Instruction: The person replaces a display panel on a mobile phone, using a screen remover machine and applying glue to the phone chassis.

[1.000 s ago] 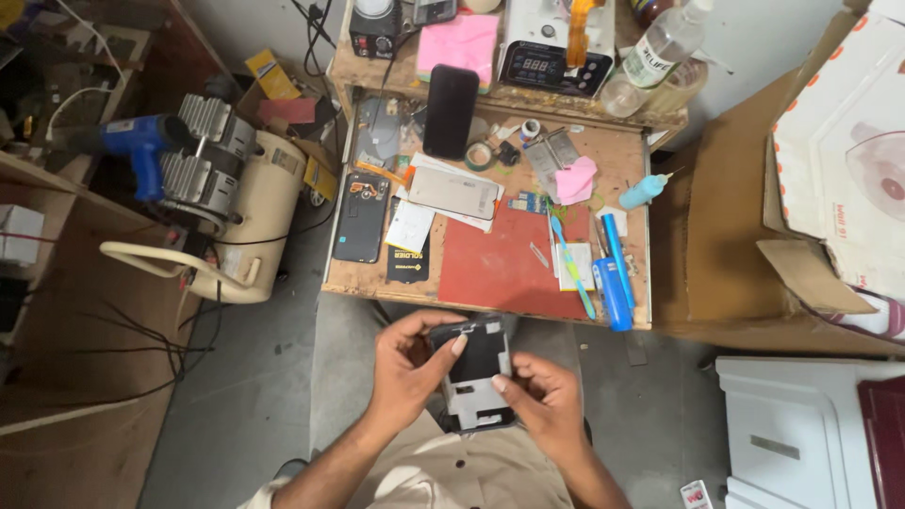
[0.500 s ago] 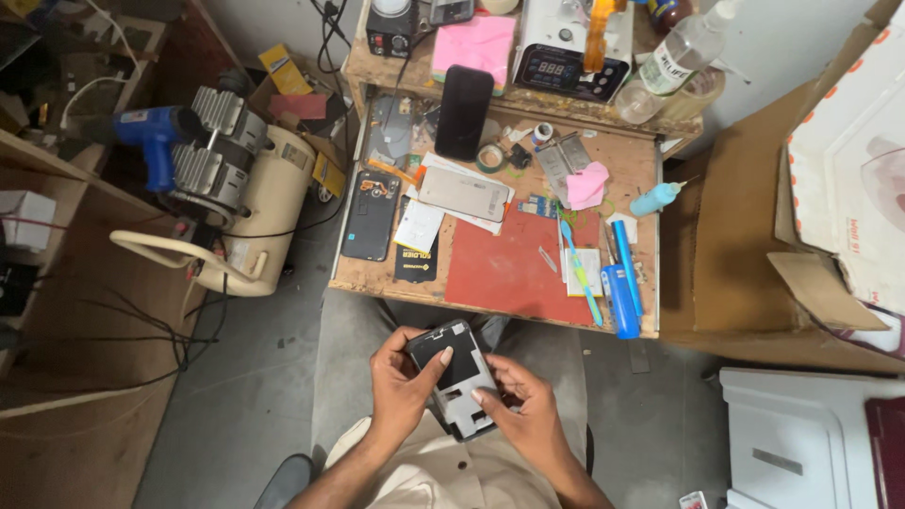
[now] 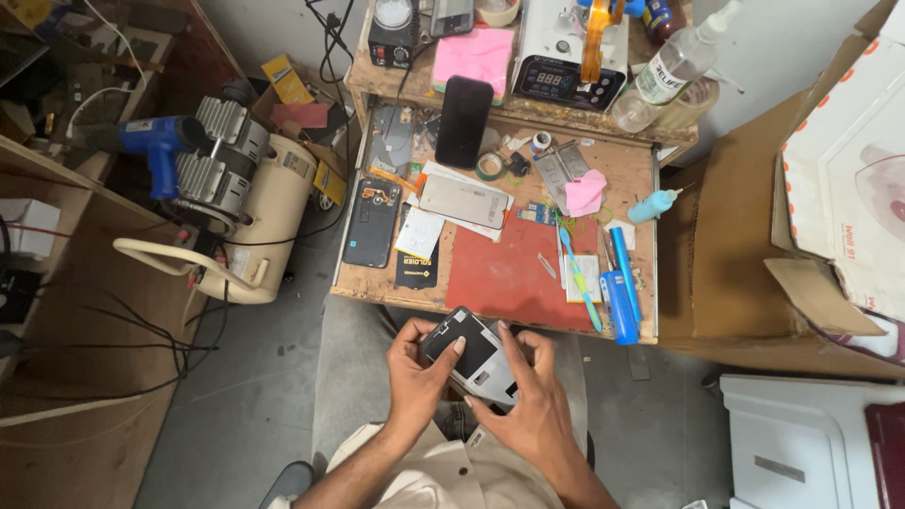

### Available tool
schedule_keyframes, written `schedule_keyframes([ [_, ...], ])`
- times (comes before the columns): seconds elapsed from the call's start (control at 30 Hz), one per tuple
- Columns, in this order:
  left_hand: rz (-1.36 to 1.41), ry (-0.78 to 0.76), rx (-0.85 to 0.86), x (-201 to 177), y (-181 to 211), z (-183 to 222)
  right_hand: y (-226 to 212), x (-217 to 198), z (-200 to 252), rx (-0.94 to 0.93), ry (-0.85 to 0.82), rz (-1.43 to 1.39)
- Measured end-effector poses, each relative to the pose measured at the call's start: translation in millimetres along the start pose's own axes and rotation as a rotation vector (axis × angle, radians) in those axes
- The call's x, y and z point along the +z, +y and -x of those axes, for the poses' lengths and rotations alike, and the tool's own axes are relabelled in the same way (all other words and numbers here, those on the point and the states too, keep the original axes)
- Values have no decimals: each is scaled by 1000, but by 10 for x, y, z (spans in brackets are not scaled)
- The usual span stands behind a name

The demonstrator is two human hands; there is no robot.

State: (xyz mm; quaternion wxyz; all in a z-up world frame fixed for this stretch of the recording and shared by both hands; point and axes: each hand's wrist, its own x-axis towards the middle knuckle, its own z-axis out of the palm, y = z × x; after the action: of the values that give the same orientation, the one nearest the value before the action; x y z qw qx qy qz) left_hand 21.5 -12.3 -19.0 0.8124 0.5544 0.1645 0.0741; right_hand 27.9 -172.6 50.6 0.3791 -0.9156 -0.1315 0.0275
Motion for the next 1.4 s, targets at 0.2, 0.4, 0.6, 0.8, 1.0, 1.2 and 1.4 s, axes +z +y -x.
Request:
schedule_keyframes([
  [0.2, 38, -71, -17, -47, -33, -110, 169, -90, -84, -163, 18, 50],
  [0.4, -63, -105, -175, -192, -259, -328, 491, -84, -309, -191, -6, 127],
  [0.6, -401, -234, -17, -193, -332, -644, 927, 25, -646, -194, -54, 27],
  [0.8, -931, -278, 100, -15, 71, -1320, 1346, 98, -897, -178, -80, -24],
  [1.0, -845, -231, 698, 820, 626, -3039, 1625, 230, -1058, -240, -117, -23],
  [1.2, -920, -147, 884, 1855, 739, -4690, 1735, 302, -1078, -372, -5, -29],
  [1.4, -1060, -134, 816, 2322, 327, -5506, 1750, 261, -1128, -304, -84, -75],
])
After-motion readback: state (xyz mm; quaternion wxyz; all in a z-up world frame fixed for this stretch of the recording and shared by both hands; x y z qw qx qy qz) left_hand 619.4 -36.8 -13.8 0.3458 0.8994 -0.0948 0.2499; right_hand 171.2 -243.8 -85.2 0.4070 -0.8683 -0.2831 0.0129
